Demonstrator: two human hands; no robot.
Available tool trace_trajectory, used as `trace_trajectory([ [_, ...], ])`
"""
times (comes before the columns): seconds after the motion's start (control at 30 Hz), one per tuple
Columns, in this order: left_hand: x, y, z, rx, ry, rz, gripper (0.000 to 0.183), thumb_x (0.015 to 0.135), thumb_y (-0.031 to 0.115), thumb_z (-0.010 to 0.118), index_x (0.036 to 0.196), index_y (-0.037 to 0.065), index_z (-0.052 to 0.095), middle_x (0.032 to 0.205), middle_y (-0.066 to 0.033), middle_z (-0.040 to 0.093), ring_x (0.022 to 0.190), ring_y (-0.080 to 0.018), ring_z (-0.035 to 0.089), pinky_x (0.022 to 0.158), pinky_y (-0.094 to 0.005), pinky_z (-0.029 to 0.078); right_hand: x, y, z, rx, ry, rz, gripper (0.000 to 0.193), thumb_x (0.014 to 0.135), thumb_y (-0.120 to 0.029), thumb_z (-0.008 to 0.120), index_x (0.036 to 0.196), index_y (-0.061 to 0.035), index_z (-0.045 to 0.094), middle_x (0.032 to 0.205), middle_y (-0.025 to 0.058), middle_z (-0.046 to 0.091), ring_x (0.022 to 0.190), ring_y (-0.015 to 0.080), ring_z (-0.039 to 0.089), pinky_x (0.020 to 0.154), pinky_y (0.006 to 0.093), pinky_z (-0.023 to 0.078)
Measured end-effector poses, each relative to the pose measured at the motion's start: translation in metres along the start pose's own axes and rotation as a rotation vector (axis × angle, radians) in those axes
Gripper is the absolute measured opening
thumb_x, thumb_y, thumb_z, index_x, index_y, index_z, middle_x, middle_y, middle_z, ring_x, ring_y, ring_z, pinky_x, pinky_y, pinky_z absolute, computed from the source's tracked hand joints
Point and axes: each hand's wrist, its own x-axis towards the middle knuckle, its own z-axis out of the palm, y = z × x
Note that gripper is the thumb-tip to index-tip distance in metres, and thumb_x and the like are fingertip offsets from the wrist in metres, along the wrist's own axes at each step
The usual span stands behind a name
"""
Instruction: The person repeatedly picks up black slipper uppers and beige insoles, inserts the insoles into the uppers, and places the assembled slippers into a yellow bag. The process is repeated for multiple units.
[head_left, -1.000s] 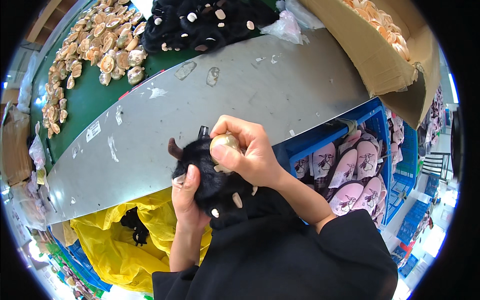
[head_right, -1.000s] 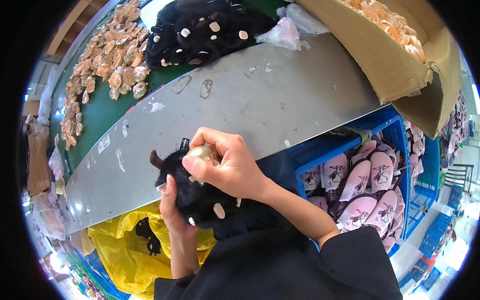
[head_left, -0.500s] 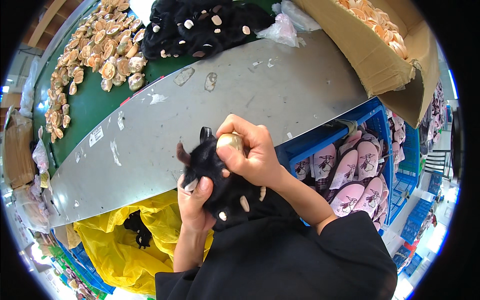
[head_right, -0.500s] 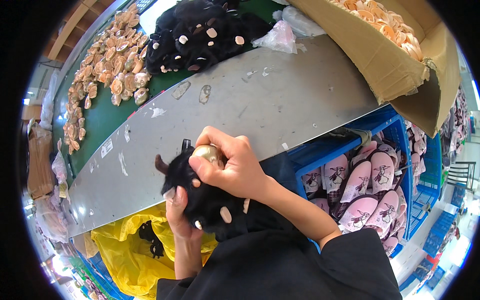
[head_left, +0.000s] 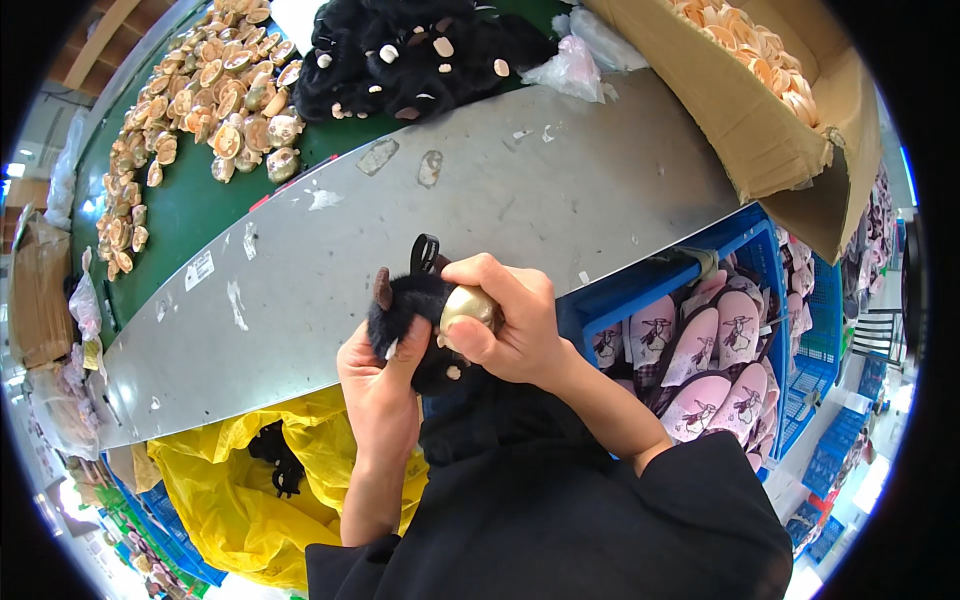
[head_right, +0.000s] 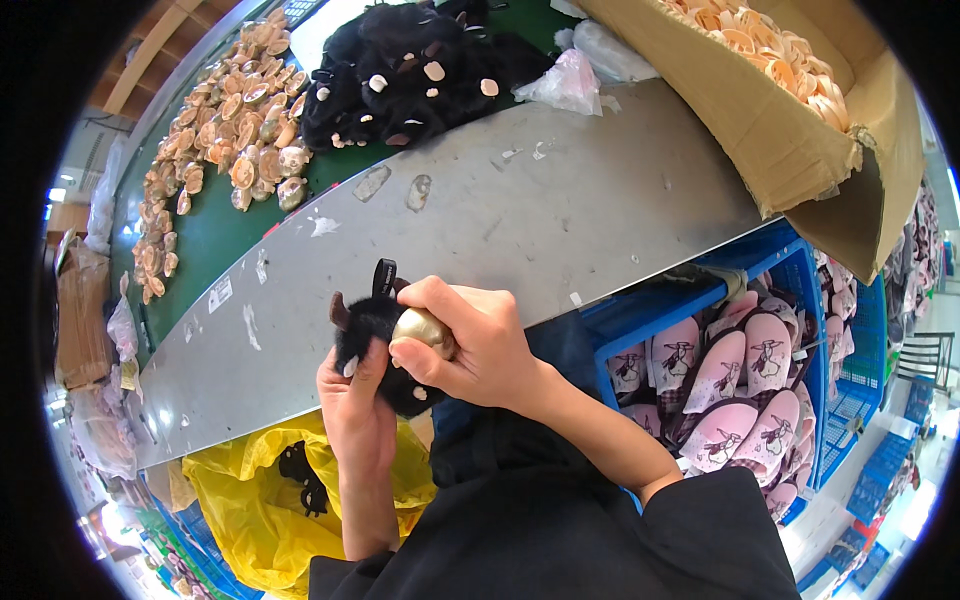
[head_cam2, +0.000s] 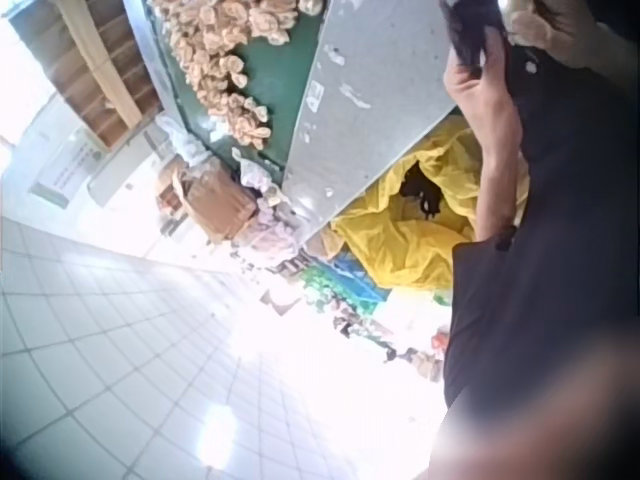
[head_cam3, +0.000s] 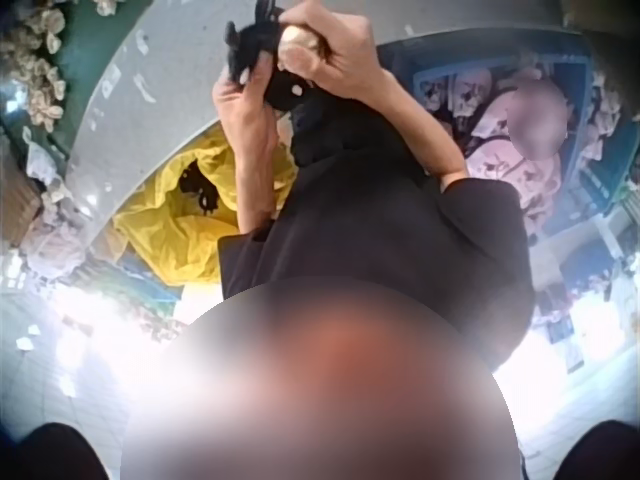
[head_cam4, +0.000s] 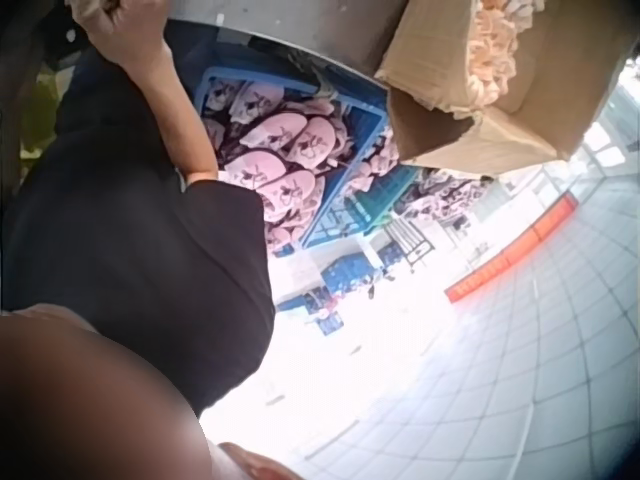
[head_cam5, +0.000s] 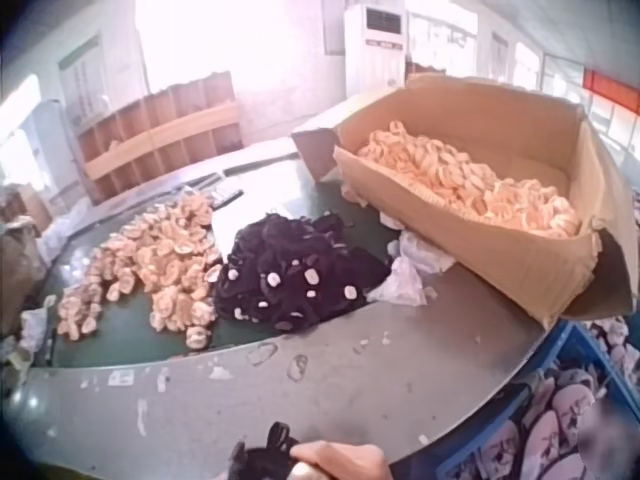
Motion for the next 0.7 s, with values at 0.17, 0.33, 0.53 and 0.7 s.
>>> trace_trajectory([
  [0.17,0.001,0.003,0.005,0.088,0.001,0.009,0.028,0.099,0.007,0.067,0.125,-0.003,0.066,0.108,-0.0019,0.07,0.096,-0.0074,0.062,0.087,-0.0234,0.05,0.006,0.003,-0.002,-0.07,0.023,-0.088,0.046,0.083,-0.037,0.084,0.105,-0.0004,0.066,0.082,0.0128,0.068,0.063,0.023,0.067,0.057,0.0298,0.052],
  [0.33,0.001,0.007,0.002,0.163,-0.078,0.058,0.015,0.099,0.007,0.066,0.113,0.0,0.066,0.099,0.0016,0.066,0.091,-0.0045,0.055,0.08,-0.0219,0.048,0.0,-0.01,-0.001,-0.105,0.073,0.088,0.05,0.079,-0.037,0.088,0.108,-0.0025,0.068,0.083,0.0068,0.069,0.066,0.0122,0.065,0.057,0.0264,0.051],
  [0.53,-0.001,-0.001,0.0,0.085,-0.077,0.206,0.015,0.1,0.011,0.066,0.11,0.0,0.064,0.091,0.003,0.061,0.085,-0.0034,0.051,0.073,-0.0219,0.046,-0.006,-0.014,0.017,-0.204,0.214,0.058,0.053,0.091,-0.044,0.076,0.115,0.0027,0.067,0.097,0.0086,0.071,0.086,0.0142,0.066,0.077,0.0269,0.053],
  [0.7,-0.01,0.0,-0.016,0.0,0.017,0.228,0.016,0.101,0.015,0.066,0.107,0.002,0.061,0.087,0.0046,0.058,0.078,-0.0005,0.05,0.065,-0.0186,0.044,0.002,-0.018,0.032,-0.307,0.079,-0.05,0.042,0.095,-0.025,0.074,0.117,0.0088,0.066,0.103,0.0164,0.074,0.087,0.0216,0.071,0.079,0.0315,0.056],
])
